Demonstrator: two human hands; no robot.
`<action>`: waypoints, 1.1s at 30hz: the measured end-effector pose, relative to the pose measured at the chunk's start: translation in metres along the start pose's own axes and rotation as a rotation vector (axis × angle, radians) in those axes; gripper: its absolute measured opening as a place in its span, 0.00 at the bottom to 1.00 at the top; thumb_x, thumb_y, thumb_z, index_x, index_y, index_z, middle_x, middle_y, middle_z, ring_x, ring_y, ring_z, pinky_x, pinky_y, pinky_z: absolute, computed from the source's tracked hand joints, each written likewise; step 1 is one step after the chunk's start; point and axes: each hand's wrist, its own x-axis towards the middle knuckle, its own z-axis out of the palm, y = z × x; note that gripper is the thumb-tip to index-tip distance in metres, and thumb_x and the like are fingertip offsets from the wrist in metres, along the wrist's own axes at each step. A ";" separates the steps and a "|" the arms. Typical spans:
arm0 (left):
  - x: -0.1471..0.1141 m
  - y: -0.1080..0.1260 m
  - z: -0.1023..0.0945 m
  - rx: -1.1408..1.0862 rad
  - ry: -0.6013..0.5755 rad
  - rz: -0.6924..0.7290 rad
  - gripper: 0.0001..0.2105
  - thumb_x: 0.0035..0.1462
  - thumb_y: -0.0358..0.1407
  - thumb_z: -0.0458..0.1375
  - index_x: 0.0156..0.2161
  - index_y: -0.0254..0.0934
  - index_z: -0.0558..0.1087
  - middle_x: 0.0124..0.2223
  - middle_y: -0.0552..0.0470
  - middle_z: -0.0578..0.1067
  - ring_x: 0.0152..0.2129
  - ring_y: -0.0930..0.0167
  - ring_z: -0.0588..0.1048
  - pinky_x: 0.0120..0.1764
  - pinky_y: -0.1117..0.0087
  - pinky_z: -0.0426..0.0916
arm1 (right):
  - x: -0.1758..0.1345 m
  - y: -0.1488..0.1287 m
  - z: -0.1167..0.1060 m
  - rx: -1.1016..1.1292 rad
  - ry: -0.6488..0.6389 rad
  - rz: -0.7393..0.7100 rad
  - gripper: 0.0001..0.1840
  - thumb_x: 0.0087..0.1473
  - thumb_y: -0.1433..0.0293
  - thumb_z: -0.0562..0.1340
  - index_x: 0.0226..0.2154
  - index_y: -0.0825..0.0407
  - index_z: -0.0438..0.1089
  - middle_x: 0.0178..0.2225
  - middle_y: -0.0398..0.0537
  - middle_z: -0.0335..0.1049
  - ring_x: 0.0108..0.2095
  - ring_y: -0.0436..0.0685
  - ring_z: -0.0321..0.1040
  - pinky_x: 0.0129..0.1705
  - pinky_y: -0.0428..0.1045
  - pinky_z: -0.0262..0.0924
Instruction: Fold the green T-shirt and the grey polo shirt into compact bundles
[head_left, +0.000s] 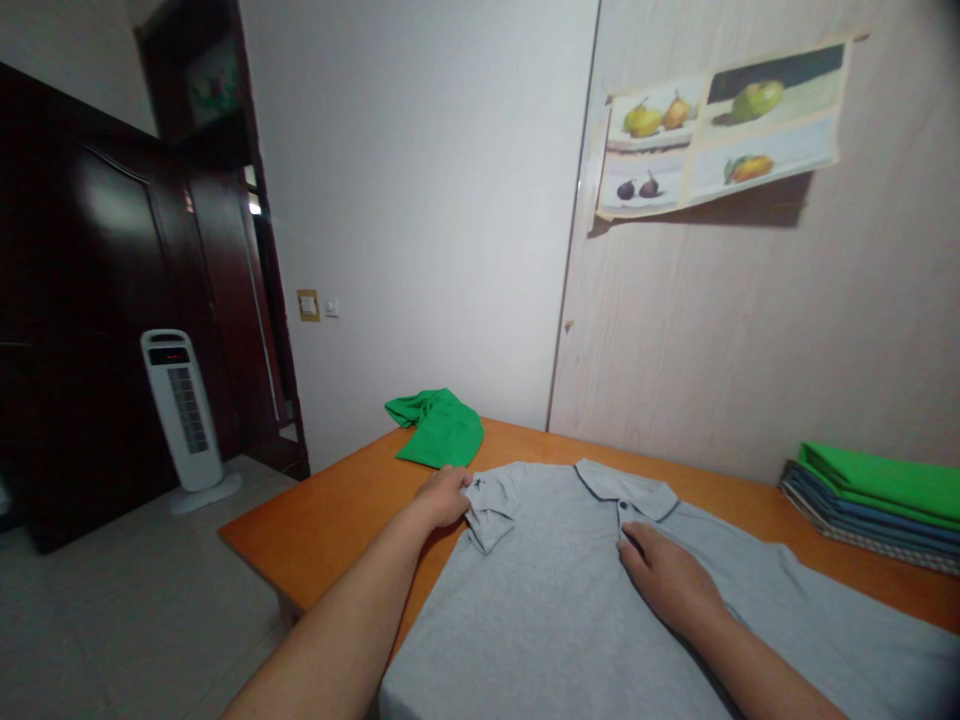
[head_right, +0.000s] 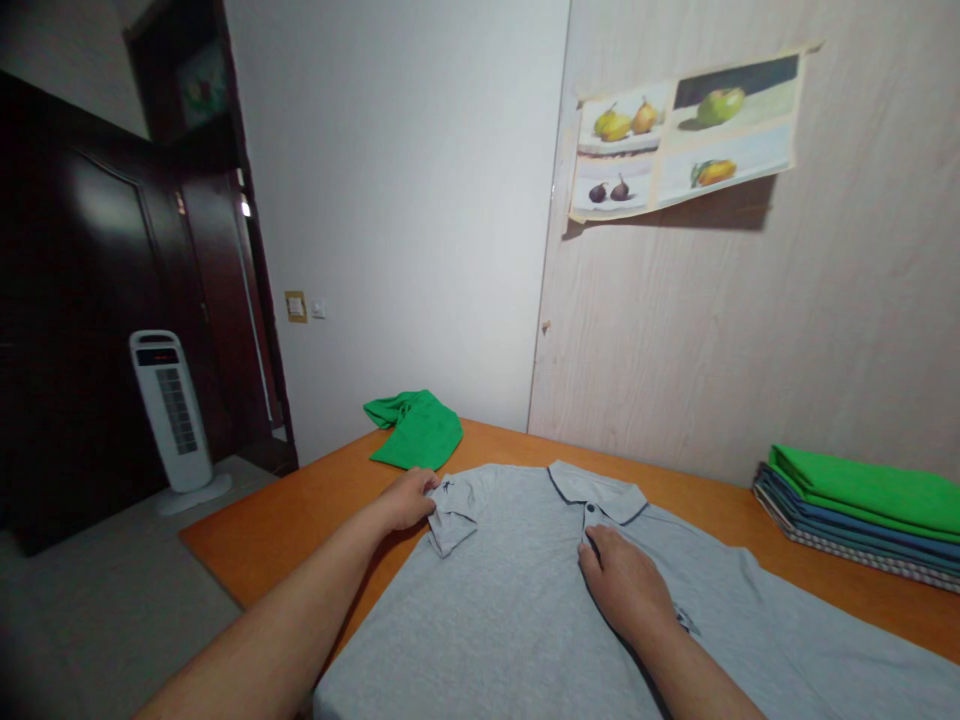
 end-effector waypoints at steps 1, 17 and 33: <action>0.001 0.001 0.001 -0.024 0.022 -0.010 0.05 0.45 0.29 0.62 0.31 0.39 0.73 0.36 0.52 0.75 0.37 0.66 0.72 0.36 0.73 0.61 | 0.000 0.000 0.000 0.001 0.002 0.000 0.28 0.63 0.61 0.49 0.57 0.57 0.69 0.58 0.57 0.69 0.57 0.65 0.67 0.58 0.57 0.59; 0.003 0.032 0.005 -0.789 0.062 -0.249 0.28 0.58 0.65 0.48 0.32 0.40 0.66 0.18 0.60 0.63 0.11 0.75 0.60 0.16 0.75 0.50 | 0.000 -0.003 -0.003 0.007 -0.001 0.006 0.26 0.63 0.62 0.50 0.56 0.56 0.70 0.57 0.57 0.71 0.55 0.64 0.69 0.57 0.55 0.59; -0.005 0.111 0.014 -0.750 -0.252 -0.048 0.10 0.61 0.42 0.56 0.38 0.36 0.68 0.31 0.52 0.75 0.22 0.77 0.72 0.24 0.79 0.63 | -0.001 -0.007 -0.007 0.036 -0.010 0.011 0.25 0.63 0.62 0.50 0.55 0.55 0.70 0.57 0.58 0.70 0.55 0.64 0.68 0.56 0.55 0.59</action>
